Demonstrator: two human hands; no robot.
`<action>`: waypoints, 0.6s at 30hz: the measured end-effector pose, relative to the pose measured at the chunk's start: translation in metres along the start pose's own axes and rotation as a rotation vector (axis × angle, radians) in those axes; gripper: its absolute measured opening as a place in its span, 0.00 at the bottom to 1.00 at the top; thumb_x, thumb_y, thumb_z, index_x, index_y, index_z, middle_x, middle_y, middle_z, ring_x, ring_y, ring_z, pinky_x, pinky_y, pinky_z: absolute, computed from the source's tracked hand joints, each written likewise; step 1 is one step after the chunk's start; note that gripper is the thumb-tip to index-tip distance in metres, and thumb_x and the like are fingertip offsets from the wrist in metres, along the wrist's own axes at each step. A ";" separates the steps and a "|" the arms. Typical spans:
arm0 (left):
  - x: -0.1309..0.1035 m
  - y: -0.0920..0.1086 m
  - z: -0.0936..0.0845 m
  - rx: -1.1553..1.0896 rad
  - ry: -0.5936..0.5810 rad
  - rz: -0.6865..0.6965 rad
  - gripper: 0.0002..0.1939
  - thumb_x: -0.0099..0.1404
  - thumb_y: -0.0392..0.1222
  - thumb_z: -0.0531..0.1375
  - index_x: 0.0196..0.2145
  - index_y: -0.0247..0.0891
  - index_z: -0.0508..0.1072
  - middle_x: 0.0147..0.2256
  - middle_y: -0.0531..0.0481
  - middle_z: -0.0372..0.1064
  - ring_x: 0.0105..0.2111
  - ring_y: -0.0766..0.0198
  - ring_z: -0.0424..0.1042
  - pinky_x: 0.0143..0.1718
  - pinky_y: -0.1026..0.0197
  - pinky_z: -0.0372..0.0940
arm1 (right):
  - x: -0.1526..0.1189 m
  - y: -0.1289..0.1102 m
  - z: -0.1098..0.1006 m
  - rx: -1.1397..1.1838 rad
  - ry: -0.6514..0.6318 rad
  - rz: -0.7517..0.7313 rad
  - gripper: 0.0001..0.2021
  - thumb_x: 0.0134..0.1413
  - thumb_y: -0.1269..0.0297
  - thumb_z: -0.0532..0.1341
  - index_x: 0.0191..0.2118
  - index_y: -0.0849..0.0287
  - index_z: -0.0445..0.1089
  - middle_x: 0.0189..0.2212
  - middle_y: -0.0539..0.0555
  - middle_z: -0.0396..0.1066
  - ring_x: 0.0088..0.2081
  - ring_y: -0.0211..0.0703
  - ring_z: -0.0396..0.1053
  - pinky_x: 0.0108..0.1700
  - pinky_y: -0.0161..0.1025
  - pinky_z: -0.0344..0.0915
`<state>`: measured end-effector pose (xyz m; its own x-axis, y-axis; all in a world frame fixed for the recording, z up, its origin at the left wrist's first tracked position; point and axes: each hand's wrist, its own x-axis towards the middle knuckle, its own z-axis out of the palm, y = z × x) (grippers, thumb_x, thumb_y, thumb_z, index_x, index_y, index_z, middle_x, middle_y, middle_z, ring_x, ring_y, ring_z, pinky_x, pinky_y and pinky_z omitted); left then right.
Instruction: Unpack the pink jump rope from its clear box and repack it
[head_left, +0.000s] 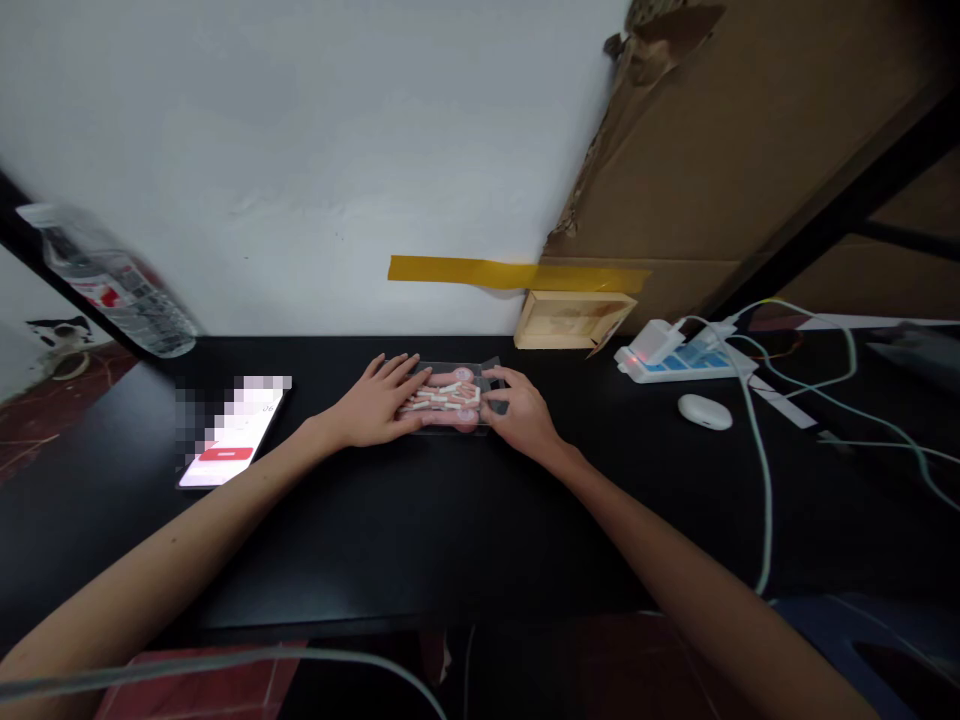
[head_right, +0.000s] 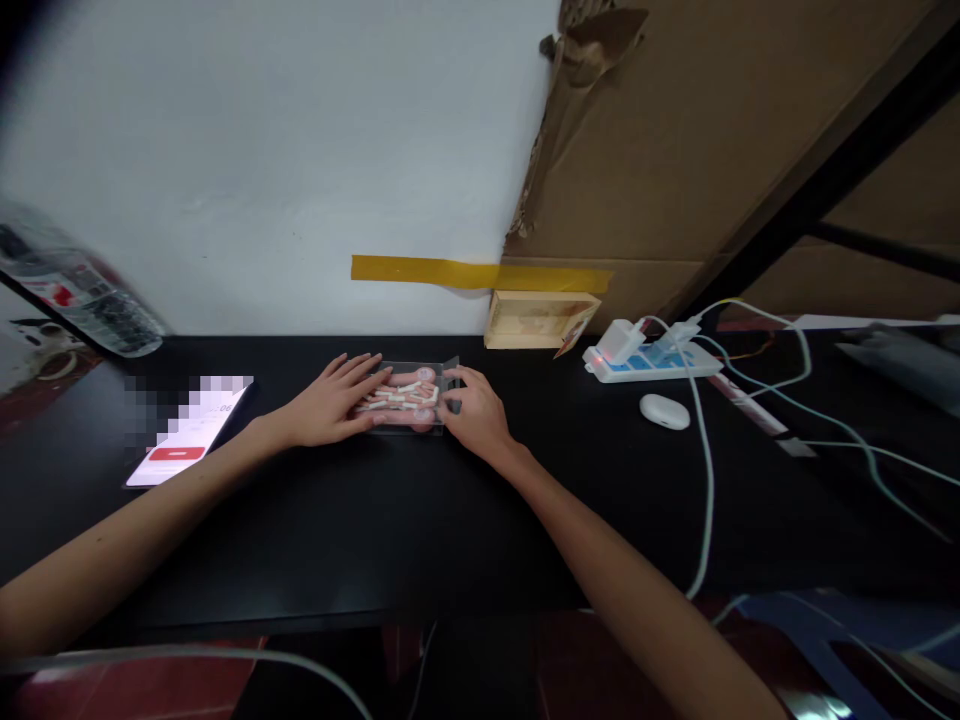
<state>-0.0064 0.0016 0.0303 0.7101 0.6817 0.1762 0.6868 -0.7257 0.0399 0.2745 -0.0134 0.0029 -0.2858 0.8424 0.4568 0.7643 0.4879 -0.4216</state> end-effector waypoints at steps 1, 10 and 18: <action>0.000 0.000 0.000 0.001 -0.005 -0.001 0.37 0.71 0.63 0.49 0.70 0.42 0.50 0.71 0.38 0.45 0.70 0.42 0.45 0.67 0.36 0.42 | 0.000 0.000 -0.002 -0.005 0.002 0.011 0.08 0.54 0.66 0.63 0.31 0.52 0.82 0.52 0.56 0.74 0.58 0.59 0.67 0.59 0.60 0.66; -0.001 -0.007 -0.003 -0.034 -0.008 0.004 0.37 0.71 0.65 0.48 0.70 0.43 0.50 0.71 0.42 0.44 0.70 0.44 0.45 0.68 0.38 0.41 | 0.000 0.019 -0.031 -0.061 -0.086 0.079 0.06 0.51 0.63 0.64 0.28 0.52 0.80 0.51 0.55 0.75 0.55 0.59 0.71 0.58 0.60 0.67; -0.005 -0.015 -0.007 -0.044 -0.023 0.007 0.39 0.72 0.67 0.47 0.71 0.40 0.50 0.71 0.39 0.44 0.70 0.44 0.45 0.68 0.38 0.40 | 0.003 0.035 -0.049 0.026 -0.157 0.042 0.18 0.57 0.60 0.61 0.52 0.54 0.75 0.51 0.58 0.76 0.53 0.57 0.73 0.57 0.57 0.69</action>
<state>-0.0213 0.0083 0.0353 0.7185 0.6782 0.1542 0.6747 -0.7335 0.0819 0.3291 -0.0053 0.0281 -0.3420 0.8866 0.3113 0.7630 0.4554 -0.4588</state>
